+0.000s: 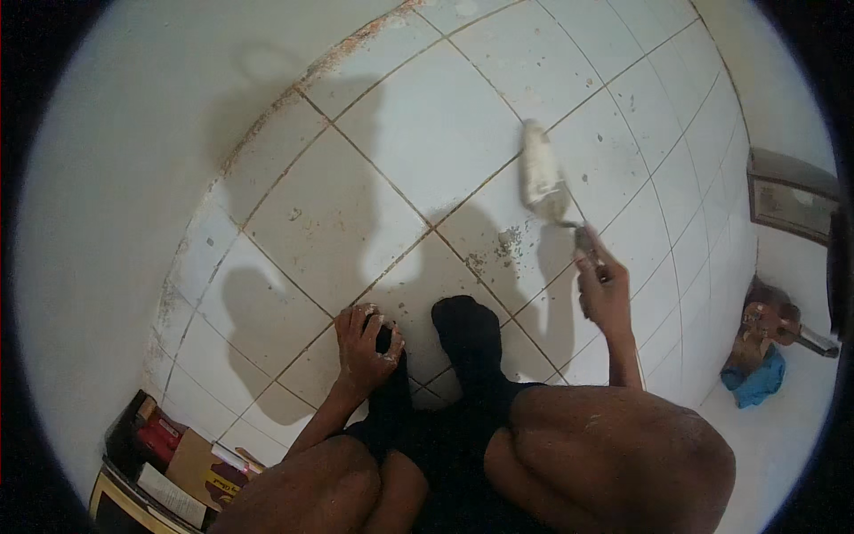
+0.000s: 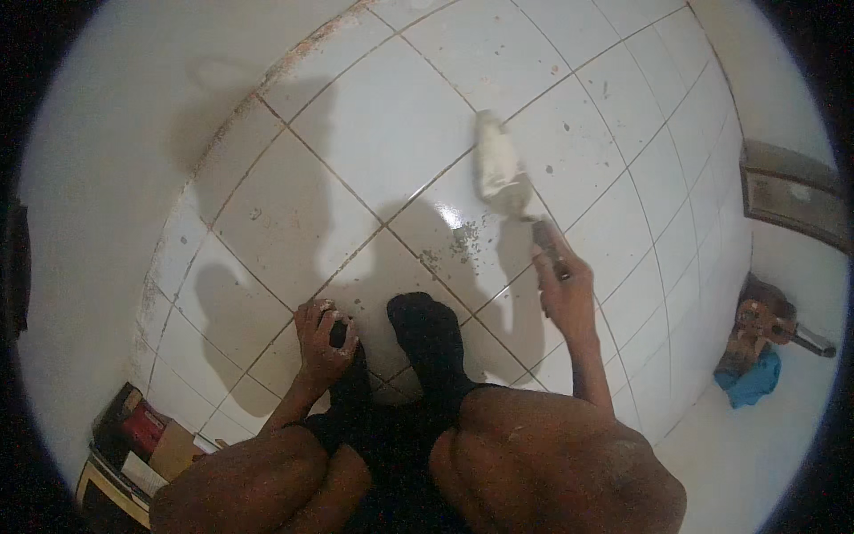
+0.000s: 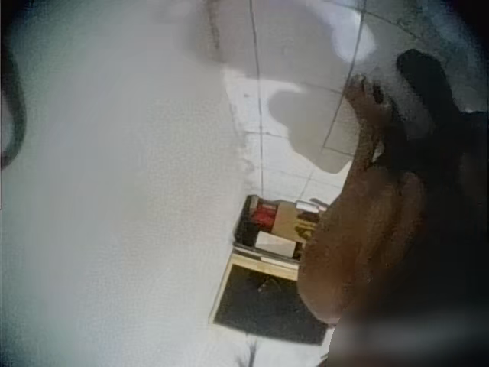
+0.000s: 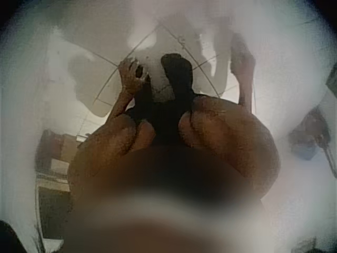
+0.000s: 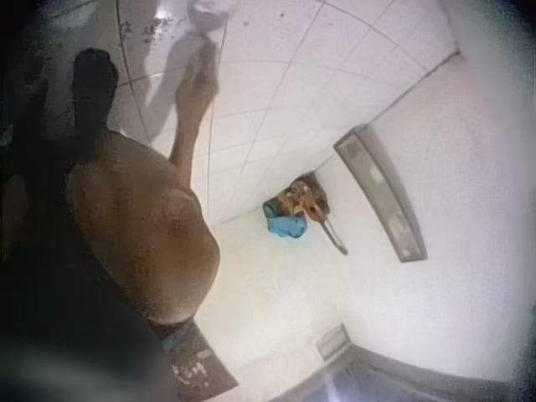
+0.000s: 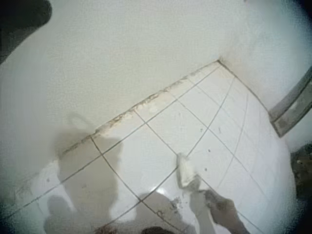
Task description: Apply plaster or filler to a wall surface and smooth it using a trowel and hands.
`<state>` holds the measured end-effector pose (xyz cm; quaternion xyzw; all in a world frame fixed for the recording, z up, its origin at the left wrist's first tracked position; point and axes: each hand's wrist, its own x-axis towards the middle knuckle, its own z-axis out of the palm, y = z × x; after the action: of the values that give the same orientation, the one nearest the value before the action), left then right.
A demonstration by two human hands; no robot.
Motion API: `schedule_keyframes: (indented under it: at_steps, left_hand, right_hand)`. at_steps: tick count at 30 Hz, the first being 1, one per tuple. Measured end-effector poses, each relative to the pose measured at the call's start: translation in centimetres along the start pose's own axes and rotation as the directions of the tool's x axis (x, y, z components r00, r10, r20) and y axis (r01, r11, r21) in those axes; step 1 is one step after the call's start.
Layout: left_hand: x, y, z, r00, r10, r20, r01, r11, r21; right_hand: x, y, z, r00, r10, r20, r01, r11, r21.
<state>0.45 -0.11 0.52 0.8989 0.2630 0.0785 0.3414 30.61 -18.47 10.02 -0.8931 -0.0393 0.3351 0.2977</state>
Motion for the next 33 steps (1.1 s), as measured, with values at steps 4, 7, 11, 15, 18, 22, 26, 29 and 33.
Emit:
schedule_keyframes:
  at_steps: [4, 7, 11, 15, 18, 22, 26, 29, 33]
  left_hand:
    - [0.1, 0.3, -0.1, 1.000, -0.007, 0.005, 0.007, 1.000, 0.025]
    - [0.0, 0.1, -0.2, 1.000, -0.010, 0.008, 0.010, 1.000, 0.018]
    - [-0.2, 0.0, 0.1, 1.000, -0.005, -0.021, 0.006, 1.000, 0.009]
    - [0.0, 0.4, -0.2, 0.999, -0.020, -0.032, 0.020, 1.000, 0.007]
    - [0.2, 0.3, -0.1, 1.000, -0.003, -0.017, 0.003, 1.000, -0.018]
    - [0.1, 0.2, 0.0, 1.000, -0.009, -0.028, 0.009, 1.000, 0.005]
    - [0.2, 0.5, -0.3, 1.000, -0.021, -0.021, 0.021, 1.000, -0.019]
    - [0.1, 0.2, -0.1, 0.999, -0.002, -0.049, 0.001, 1.000, -0.026]
    - [0.2, 0.2, -0.2, 0.999, 0.003, -0.043, -0.004, 1.000, -0.013]
  right_hand:
    - [-2.4, 0.5, 3.4, 0.819, -0.424, 0.386, 0.471, 0.882, -0.030]
    - [-3.5, -3.6, 3.7, 0.763, -0.307, 0.569, 0.385, 0.923, -0.018]
    - [-0.5, -3.8, 2.9, 0.928, -0.007, 0.371, 0.099, 0.968, -0.231]
    - [2.3, -5.2, 3.6, 0.951, -0.308, 0.036, 0.309, 0.950, -0.045]
    - [1.0, -7.3, 4.7, 0.931, -0.238, 0.275, 0.264, 0.963, -0.060]
    - [0.3, -8.1, 7.0, 0.723, -0.483, 0.494, 0.561, 0.828, -0.012]
    - [2.7, -11.6, 6.8, 0.939, -0.269, 0.213, 0.301, 0.944, -0.133]
    - [2.2, -12.2, 6.7, 0.917, -0.256, 0.305, 0.339, 0.904, -0.261]
    - [1.2, -12.0, 6.3, 0.789, -0.311, 0.529, 0.468, 0.863, -0.190]
